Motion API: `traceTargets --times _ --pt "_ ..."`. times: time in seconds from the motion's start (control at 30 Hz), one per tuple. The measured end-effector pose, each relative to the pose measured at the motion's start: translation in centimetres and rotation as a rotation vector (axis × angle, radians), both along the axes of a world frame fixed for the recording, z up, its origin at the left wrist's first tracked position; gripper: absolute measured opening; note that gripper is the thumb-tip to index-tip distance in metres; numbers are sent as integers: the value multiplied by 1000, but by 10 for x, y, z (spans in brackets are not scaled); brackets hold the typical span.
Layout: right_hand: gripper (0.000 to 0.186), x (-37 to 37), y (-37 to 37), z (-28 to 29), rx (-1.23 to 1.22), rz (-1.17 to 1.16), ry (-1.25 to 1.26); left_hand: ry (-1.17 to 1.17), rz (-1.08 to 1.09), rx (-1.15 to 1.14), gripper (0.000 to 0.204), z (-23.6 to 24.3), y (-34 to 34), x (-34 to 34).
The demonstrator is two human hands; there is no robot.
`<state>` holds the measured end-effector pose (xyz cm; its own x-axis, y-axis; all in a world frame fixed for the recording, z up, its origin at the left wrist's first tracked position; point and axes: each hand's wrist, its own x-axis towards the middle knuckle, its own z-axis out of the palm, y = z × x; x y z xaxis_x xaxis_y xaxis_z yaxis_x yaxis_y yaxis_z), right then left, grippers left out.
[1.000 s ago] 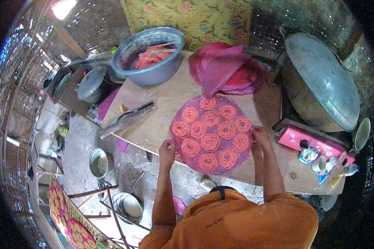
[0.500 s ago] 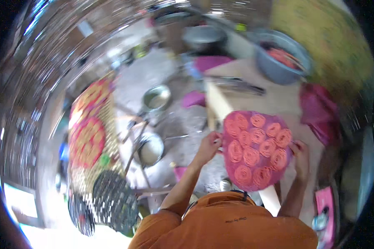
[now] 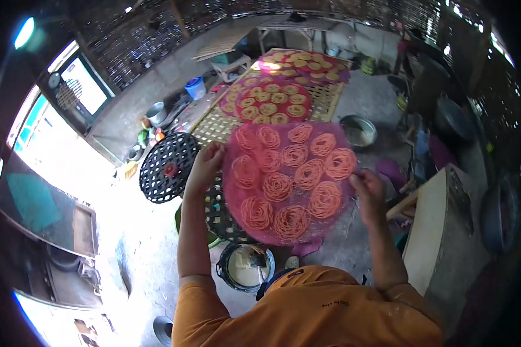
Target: The person prepares snacks by scooping pink dough from a bowl using a metal tool and shaping it into spirals on top of flat pink sheets, then moving the completed items onto a tray.
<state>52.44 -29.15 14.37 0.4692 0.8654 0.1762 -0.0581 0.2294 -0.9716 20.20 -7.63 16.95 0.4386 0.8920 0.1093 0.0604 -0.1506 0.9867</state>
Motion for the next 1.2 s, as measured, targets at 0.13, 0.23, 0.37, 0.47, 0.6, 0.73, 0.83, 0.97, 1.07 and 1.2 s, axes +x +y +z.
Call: traceTargets --times 0.13,0.23,0.37,0.47,0.6,0.73,0.83,0.97,1.07,1.2 --pt "14 -58 68 -68 -48 70 -37 237 202 30 19 -59 49 -75" --pt "14 -97 80 -136 -244 153 -8 484 357 80 32 -162 79 -141" --pt "14 -112 62 -148 -296 84 -29 660 403 120 27 -200 80 -149" --pt "13 -104 56 -143 -421 86 82 505 346 -28 25 -198 82 -146" --pt "14 -102 47 -149 -461 183 46 507 373 -45 24 -196 81 -145" --pt "17 -69 53 -134 -679 305 -214 722 376 191 21 -164 70 -136" --pt "18 -29 98 -124 -496 77 -425 416 567 172 16 -145 70 -150" --pt "16 12 200 -114 -315 -168 -690 529 796 438 25 -135 85 -179" --pt "13 17 261 -131 -286 -165 -831 545 925 398 35 -142 101 -218" --pt "13 24 291 -132 -438 -109 -983 660 860 515 63 -136 109 -213"
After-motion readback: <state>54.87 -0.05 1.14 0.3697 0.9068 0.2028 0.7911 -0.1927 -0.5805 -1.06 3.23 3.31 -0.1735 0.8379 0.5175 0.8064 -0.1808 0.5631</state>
